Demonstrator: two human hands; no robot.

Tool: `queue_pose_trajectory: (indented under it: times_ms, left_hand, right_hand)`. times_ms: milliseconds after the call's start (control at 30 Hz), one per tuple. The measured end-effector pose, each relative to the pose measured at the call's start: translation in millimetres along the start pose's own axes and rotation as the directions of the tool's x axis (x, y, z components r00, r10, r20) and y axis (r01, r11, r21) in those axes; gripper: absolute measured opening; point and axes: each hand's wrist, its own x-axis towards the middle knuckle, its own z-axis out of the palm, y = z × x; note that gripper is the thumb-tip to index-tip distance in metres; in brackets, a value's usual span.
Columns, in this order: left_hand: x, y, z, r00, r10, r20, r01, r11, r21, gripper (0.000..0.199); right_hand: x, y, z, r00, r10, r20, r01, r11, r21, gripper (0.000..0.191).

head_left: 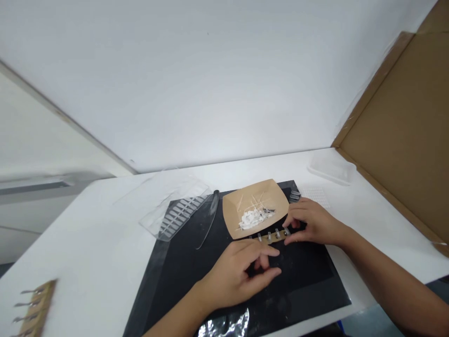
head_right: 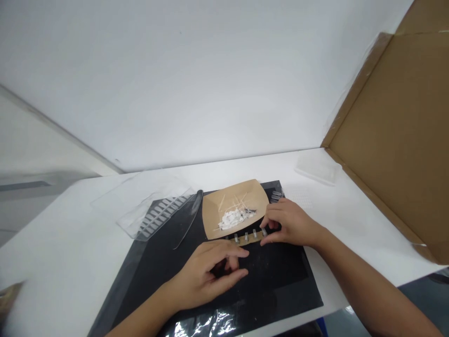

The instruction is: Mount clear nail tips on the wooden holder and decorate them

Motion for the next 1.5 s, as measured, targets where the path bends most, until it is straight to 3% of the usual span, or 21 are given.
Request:
queue_pose_trajectory:
  times_ms: [267,367,533,867,1233,1400,1500]
  left_hand:
    - [1.1,-1.7,1.5,1.000,0.027,-0.004,-0.027,0.999,0.037,0.017]
    - [2.4,0.7,-0.3,0.999,0.050,0.021,-0.052,0.997,0.059,0.004]
    - [3.1,6.3,-4.4,0.993,0.066,0.094,-0.073,0.995,0.065,0.037]
    - [2.5,5.2,-5.9,0.992,0.065,0.113,-0.071,0.997,0.045,0.039]
    - [2.4,2.3,-3.3,0.987,0.111,0.115,-0.134,0.967,0.217,0.035]
    - [2.7,2.3,-4.0,0.985,0.116,0.124,-0.141,0.967,0.214,0.035]
    - [3.7,3.2,-4.5,0.984,0.113,0.135,-0.141,0.964,0.223,0.031]
  right_hand:
    - [0.2,1.3,1.5,0.998,0.049,0.029,-0.049,0.999,0.020,0.038]
    - [-0.1,2.3,1.7,0.998,0.050,0.029,-0.051,0.999,0.015,0.038]
    - [0.0,3.5,3.4,0.999,0.038,0.031,-0.038,0.999,0.013,0.039]
    - [-0.6,7.7,6.6,0.997,0.058,0.051,-0.058,0.998,0.008,0.040]
    - [0.0,5.2,-0.5,0.998,0.067,0.020,-0.068,0.996,0.054,0.049]
    - [-0.4,7.4,0.0,0.999,0.023,0.023,-0.027,0.980,0.199,0.035]
    - [0.8,8.0,1.0,0.999,-0.021,0.042,0.013,0.986,0.169,0.024]
